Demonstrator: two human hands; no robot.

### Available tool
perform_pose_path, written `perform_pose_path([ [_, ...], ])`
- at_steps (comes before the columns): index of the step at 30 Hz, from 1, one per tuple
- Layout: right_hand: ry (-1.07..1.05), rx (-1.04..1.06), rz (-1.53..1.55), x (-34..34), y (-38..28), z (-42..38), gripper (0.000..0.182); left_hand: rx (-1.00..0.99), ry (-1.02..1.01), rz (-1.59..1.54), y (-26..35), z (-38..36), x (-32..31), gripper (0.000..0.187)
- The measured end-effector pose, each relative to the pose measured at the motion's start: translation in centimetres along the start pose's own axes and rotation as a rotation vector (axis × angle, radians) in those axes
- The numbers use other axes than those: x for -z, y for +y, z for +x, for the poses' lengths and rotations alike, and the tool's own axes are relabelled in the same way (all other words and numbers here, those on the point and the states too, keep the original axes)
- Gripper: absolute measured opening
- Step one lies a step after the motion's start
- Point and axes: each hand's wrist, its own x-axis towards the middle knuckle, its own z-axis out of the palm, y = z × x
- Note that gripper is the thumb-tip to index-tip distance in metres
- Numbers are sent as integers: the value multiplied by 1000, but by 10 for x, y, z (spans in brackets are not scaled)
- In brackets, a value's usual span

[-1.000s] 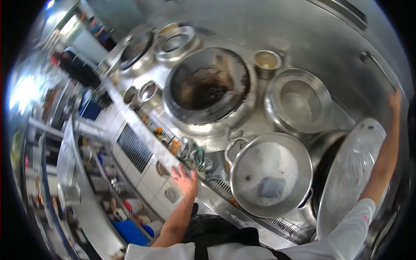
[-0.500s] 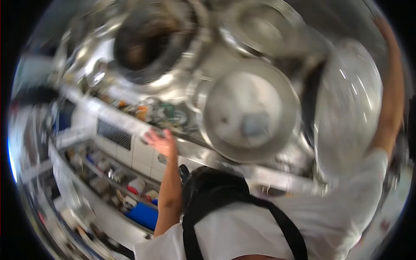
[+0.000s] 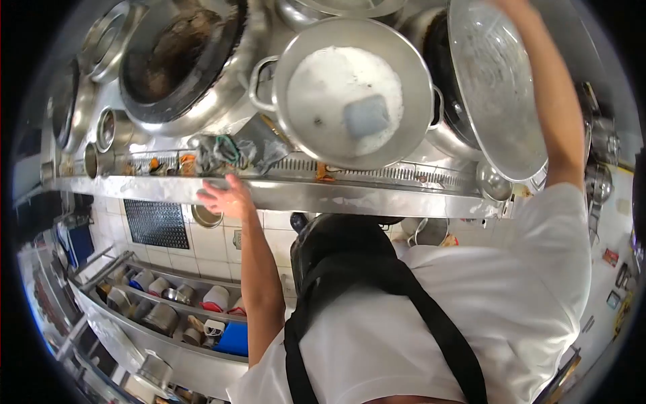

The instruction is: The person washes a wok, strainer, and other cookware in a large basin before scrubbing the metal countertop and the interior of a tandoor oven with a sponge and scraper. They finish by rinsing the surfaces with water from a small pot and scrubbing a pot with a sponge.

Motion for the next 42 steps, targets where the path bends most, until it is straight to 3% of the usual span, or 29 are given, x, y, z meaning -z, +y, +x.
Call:
perform_pose_path([
  [1,-183,58,90,-38,-42,-25,44,4,11,-35,2,0,2,81],
  [2,-679,129,386,-74,-72,-52,55,2,24,-64,3,-2,8,81],
  [3,-606,283,238,-108,-89,-85,46,-31,41,-44,-1,-1,6,80],
  [4,-812,339,114,-135,-107,-93,46,-54,64,-31,-7,-2,1,79],
  [5,-819,447,50,-164,-119,-104,51,-64,10,-71,-14,-3,6,77],
  [6,-952,321,12,-199,-123,-108,56,-79,-30,-112,-20,3,10,76],
  [7,-965,153,151,-184,-145,-120,59,-160,-48,-384,-41,4,8,75],
  [8,-847,136,102,-216,-131,-128,61,-255,-55,-656,-66,5,14,75],
  [9,-744,169,71,-239,-117,-134,60,-164,-173,-804,-87,3,38,77],
  [10,-863,7,-50,-241,-126,-132,56,-71,-307,-952,-117,-10,61,79],
  [11,-914,-154,2,-244,-132,-132,53,194,-420,-1174,-162,-27,58,85],
  [12,-949,-226,-35,-251,-129,-133,51,684,-721,-1444,-197,-37,92,91],
  [13,-985,-297,-74,-258,-126,-134,50,801,-729,-1454,-254,-55,80,90],
  [15,-863,-179,-349,-245,-145,-128,47,1032,-608,-1155,-356,-82,68,87],
  [16,-732,-94,-483,-230,-159,-132,45,1105,-554,-1179,-398,-89,76,81],
  [18,-1116,-97,-177,-251,-90,-96,53,1211,-482,-1234,-462,-87,98,67],
  [20,-896,-677,391,-187,-109,-114,52,1179,-403,-1315,-511,-62,113,55],
  [22,-613,-703,850,-155,-107,-128,60,1049,-299,-1343,-539,-6,129,51],
  [24,-202,-615,1106,-111,-182,-153,69,907,-242,-1333,-541,74,148,51],
  [25,-207,-619,1108,-102,-210,-157,69,838,-232,-1328,-532,115,163,51],
  [27,73,-357,1371,-98,-256,-160,71,665,-206,-1276,-490,191,202,53],
  [31,223,-384,1703,-139,-370,-144,62,292,-411,-1072,-477,307,210,51],
  [34,-114,-417,1846,-228,-435,-114,58,-31,-504,-563,-521,347,194,53],
  [36,-112,-627,1817,-310,-495,-82,57,84,-644,-381,-581,345,188,56],
  [37,-112,-646,1895,-347,-534,-63,56,91,-778,-342,-661,344,146,58],
  [38,-244,-610,1860,-404,-547,-46,59,142,-885,-268,-680,334,166,58],
  [39,-79,-787,1568,-400,-618,-32,61,332,-887,-409,-704,323,175,53],
  [41,-27,-306,984,-468,-674,6,65,725,-794,-694,-747,302,197,45],
  [42,-13,-205,955,-456,-714,21,63,853,-805,-559,-753,300,214,35],
])
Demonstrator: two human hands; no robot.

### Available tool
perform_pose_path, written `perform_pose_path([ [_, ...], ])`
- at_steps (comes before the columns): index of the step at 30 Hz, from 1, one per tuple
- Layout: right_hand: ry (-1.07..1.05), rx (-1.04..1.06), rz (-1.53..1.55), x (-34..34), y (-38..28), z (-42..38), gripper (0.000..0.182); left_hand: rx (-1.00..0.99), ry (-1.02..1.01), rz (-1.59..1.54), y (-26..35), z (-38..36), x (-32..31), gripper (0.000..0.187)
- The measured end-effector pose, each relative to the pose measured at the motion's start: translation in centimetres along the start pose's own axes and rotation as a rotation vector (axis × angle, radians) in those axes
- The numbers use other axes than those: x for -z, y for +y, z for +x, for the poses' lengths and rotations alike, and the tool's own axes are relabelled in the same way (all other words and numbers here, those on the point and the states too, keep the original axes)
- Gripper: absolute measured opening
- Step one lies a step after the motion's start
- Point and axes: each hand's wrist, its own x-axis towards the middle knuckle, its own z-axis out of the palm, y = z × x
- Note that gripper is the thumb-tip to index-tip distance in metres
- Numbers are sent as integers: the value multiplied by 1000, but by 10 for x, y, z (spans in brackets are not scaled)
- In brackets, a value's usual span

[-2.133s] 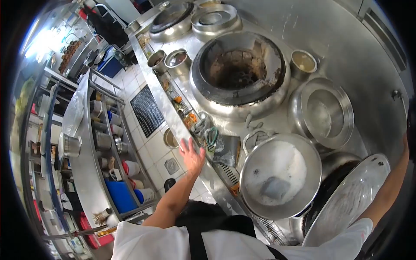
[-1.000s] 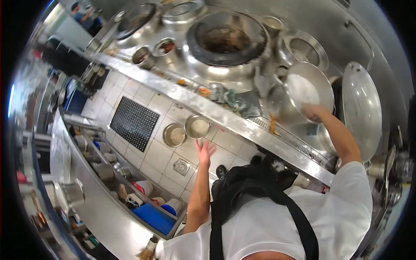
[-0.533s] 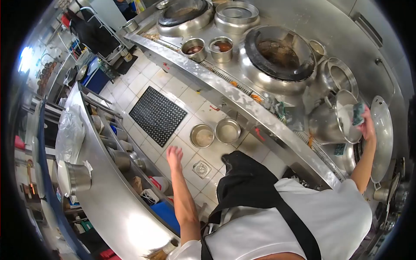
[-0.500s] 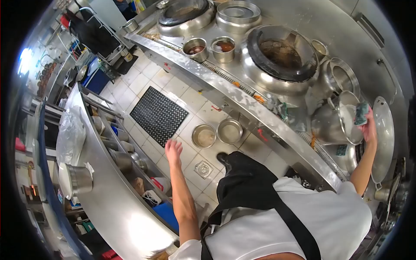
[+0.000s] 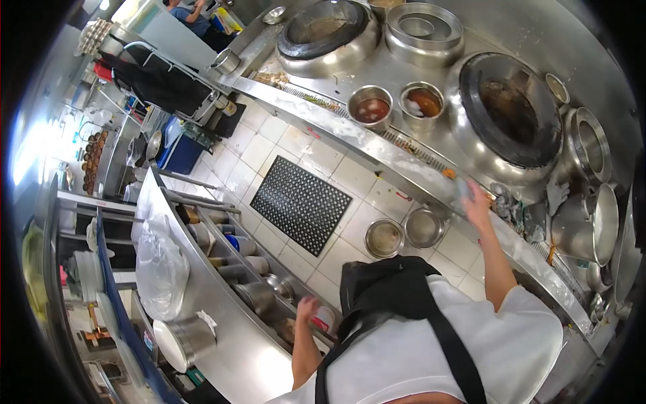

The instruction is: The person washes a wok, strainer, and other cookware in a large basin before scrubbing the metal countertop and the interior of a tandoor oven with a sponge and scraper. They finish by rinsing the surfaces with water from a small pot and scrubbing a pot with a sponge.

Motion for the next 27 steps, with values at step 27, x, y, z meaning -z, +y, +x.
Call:
perform_pose_path([
  [27,283,-361,-405,-295,-234,139,45,-400,-31,-68,597,381,334,50],
])
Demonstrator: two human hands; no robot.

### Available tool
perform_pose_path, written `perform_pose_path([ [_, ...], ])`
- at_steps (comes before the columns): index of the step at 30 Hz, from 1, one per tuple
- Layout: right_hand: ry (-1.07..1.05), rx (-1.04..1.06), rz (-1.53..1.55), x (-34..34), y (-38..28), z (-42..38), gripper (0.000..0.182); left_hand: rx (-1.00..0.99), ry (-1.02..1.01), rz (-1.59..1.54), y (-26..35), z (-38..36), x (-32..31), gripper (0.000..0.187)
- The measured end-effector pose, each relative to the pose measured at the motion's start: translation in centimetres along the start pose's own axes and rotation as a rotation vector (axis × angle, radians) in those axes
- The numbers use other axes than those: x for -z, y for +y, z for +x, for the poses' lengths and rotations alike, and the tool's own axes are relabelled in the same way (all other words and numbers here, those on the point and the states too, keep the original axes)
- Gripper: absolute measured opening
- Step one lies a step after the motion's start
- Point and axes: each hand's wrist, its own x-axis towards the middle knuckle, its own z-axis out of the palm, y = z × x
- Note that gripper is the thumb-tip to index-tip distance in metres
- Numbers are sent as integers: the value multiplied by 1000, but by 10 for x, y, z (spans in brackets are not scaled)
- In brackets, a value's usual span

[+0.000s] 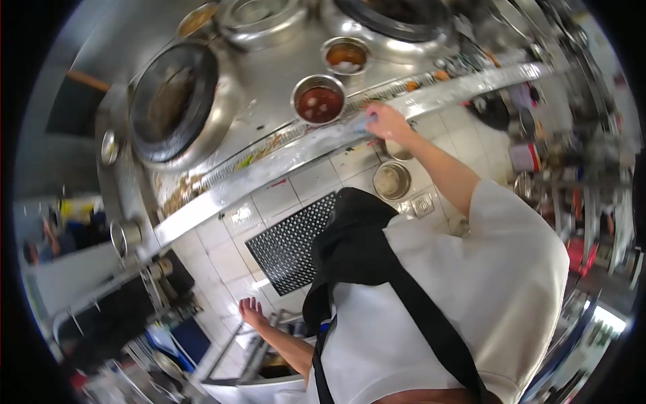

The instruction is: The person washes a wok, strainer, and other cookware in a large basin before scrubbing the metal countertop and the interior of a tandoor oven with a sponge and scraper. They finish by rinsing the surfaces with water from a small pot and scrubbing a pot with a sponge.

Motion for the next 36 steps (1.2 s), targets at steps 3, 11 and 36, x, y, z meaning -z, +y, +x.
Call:
perform_pose_path([
  [3,257,-327,-50,37,26,-4,40,2,-206,68,12,8,-36,48],
  [11,-64,156,235,7,68,-78,37,451,-426,375,-105,56,-126,27],
  [36,927,-235,174,567,640,9,30,-153,-1090,790,-3,-499,-664,47],
])
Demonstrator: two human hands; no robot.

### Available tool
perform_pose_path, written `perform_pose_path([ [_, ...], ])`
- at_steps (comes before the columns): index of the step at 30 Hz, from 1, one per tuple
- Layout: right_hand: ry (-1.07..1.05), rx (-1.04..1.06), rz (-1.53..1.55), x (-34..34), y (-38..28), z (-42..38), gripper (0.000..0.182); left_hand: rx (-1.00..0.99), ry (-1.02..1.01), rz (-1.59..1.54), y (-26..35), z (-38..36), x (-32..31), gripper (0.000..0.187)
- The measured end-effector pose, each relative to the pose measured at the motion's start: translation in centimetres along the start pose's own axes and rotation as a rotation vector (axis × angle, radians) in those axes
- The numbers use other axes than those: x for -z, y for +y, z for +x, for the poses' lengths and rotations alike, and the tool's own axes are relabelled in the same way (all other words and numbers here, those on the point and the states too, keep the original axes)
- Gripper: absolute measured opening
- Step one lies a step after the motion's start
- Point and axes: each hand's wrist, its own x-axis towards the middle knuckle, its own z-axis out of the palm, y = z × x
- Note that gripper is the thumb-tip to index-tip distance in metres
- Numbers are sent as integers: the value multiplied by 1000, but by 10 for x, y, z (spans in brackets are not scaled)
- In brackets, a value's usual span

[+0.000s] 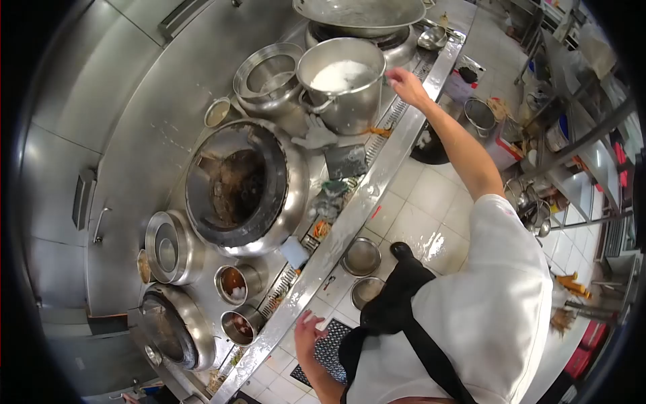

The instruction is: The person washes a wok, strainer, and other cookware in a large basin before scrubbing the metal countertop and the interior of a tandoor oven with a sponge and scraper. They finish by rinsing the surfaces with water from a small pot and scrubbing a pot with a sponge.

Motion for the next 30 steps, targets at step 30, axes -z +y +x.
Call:
perform_pose_path([
  [30,-641,-107,505,-32,110,267,87,-625,399,249,469,196,-372,59],
])
